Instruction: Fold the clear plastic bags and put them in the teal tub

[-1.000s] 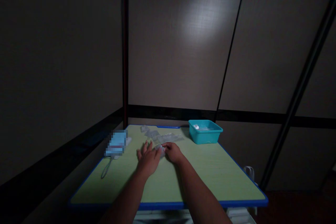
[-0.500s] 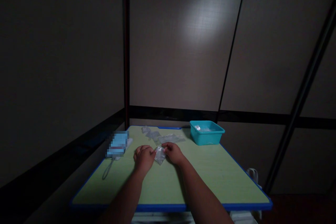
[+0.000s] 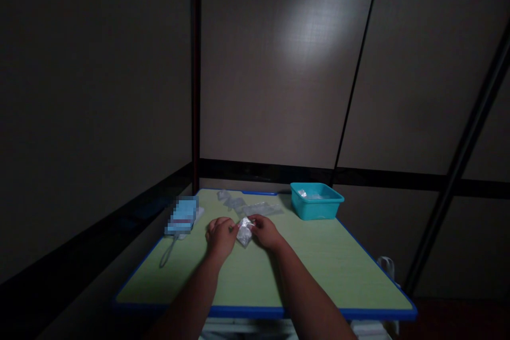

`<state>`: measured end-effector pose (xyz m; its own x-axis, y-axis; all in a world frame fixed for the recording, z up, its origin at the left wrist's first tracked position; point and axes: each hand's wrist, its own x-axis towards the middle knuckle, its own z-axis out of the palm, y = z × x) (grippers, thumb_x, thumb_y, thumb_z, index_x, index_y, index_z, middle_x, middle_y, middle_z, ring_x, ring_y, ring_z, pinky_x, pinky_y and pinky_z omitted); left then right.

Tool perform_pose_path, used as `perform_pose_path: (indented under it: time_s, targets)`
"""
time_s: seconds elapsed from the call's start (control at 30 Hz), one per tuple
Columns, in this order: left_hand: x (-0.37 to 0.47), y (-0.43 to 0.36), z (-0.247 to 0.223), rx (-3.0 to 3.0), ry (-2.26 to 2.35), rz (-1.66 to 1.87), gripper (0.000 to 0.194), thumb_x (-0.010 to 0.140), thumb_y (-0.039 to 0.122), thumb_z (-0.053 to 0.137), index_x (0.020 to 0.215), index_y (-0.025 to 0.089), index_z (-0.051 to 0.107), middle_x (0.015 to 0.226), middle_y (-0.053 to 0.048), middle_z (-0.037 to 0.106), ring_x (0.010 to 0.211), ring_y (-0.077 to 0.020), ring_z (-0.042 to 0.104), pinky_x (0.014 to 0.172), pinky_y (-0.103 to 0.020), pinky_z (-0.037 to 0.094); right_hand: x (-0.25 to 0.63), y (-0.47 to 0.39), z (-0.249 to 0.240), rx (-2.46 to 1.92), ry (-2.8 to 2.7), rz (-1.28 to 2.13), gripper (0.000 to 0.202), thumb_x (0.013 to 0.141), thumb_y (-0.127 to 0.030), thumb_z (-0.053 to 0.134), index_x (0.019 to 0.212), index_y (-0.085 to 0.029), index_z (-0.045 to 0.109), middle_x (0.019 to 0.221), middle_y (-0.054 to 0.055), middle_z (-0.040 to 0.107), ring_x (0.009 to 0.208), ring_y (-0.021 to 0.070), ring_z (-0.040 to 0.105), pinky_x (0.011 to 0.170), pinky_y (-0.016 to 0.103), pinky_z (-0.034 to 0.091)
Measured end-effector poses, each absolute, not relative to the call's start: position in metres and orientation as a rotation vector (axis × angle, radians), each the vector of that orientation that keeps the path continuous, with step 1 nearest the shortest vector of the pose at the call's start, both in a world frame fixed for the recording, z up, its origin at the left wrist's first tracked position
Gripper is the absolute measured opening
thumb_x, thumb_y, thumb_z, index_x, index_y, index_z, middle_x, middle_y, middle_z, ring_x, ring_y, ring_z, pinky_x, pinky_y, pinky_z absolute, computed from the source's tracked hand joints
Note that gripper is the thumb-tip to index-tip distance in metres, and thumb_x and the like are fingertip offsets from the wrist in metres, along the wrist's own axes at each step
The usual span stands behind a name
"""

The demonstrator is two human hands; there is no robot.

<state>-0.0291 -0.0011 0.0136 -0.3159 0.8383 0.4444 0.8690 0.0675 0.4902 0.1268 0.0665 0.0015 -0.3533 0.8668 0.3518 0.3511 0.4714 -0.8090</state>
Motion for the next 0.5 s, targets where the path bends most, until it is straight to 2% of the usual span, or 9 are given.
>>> perform_pose_path:
  time_s: [0.17,0.33,0.5]
  targets:
    - [-0.029,0.002,0.011,-1.778,-2.29,-1.087,0.016,0.077,0.033,0.054,0.068,0.023,0.061,0.095,-0.001,0.061,0.101,-0.023,0.044,0.081,-0.033,0.032,0.129,0.061,0.009,-1.177,-2.024,0.636,0.028,0.074,-0.026,0.053,0.098,-0.021,0.064,0.083,0.002,0.065,0.079,0.0173,0.058,0.077,0.029,0.039]
    - [-0.028,0.002,0.01,-1.762,-2.303,-1.081,0.016,0.076,0.035,0.055,0.067,0.024,0.061,0.093,-0.001,0.061,0.101,-0.0245,0.043,0.078,-0.033,0.033,0.127,0.053,0.014,-1.279,-2.08,0.507,0.024,0.073,-0.022,0.052,0.094,-0.024,0.065,0.083,0.001,0.066,0.083,0.0175,0.057,0.078,0.029,0.036]
    - [-0.027,0.002,0.01,-1.75,-2.305,-1.07,0.018,0.077,0.039,0.053,0.07,0.024,0.061,0.091,-0.002,0.06,0.102,-0.025,0.043,0.08,-0.033,0.032,0.124,0.048,0.015,-1.316,-2.101,0.43,0.028,0.073,-0.018,0.052,0.097,-0.027,0.063,0.084,-0.001,0.065,0.089,0.0174,0.054,0.08,0.028,0.033]
